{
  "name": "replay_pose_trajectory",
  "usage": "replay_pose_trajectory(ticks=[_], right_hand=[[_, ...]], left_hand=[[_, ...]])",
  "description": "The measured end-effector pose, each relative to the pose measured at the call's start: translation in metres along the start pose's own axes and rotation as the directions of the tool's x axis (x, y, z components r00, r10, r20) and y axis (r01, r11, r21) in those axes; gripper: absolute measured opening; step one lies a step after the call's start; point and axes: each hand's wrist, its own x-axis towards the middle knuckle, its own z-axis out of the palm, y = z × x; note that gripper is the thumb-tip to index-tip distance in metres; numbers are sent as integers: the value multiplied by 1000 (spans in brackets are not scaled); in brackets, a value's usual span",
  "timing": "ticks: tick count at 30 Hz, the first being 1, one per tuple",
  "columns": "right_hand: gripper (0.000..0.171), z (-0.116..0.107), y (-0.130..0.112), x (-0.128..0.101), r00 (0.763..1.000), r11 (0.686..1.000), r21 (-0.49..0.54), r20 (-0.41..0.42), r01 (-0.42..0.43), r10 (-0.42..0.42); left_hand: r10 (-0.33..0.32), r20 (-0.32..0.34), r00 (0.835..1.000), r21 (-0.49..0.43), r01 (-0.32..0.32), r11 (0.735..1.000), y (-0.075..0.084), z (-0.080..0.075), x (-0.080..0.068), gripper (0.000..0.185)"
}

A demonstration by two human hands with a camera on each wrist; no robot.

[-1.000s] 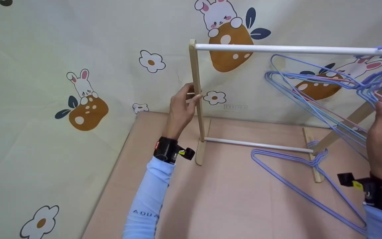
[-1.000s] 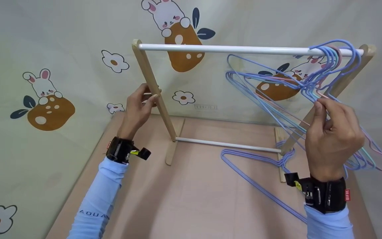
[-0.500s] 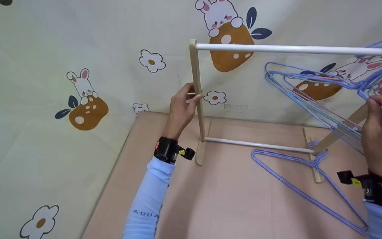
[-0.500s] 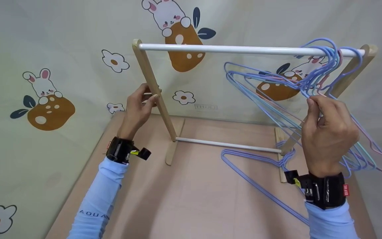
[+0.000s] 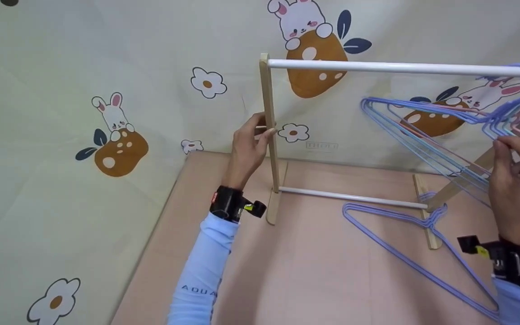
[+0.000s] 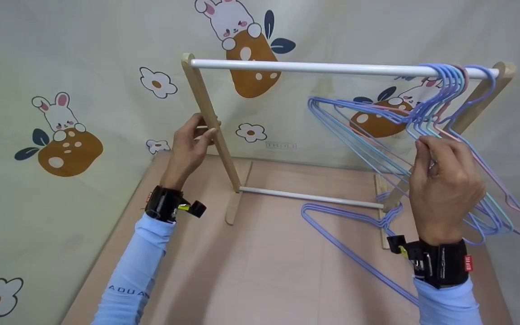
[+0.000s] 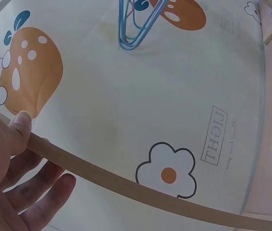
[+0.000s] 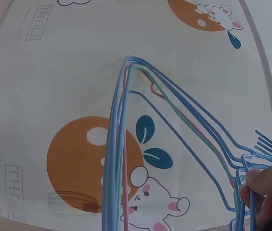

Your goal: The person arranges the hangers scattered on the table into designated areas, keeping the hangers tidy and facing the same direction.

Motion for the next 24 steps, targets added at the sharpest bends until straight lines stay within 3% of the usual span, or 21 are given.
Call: replay_pose_trajectory(ticks=[13,20,24], right_hand=[[27,0,3,-5,998,999,20,-39,44,-43],[22,3,7,-12,985,983,64,-34,172,-170],[15,7,8,-19,968,964,108,31,243,-248]], left_hand=[[-4,2,1000,-17,4,1000,0,0,0,30],[25,-14,1000,5,-25,1000,-1,0,1,29],[22,-12,1000,9,-22,1000,-1,0,1,29]])
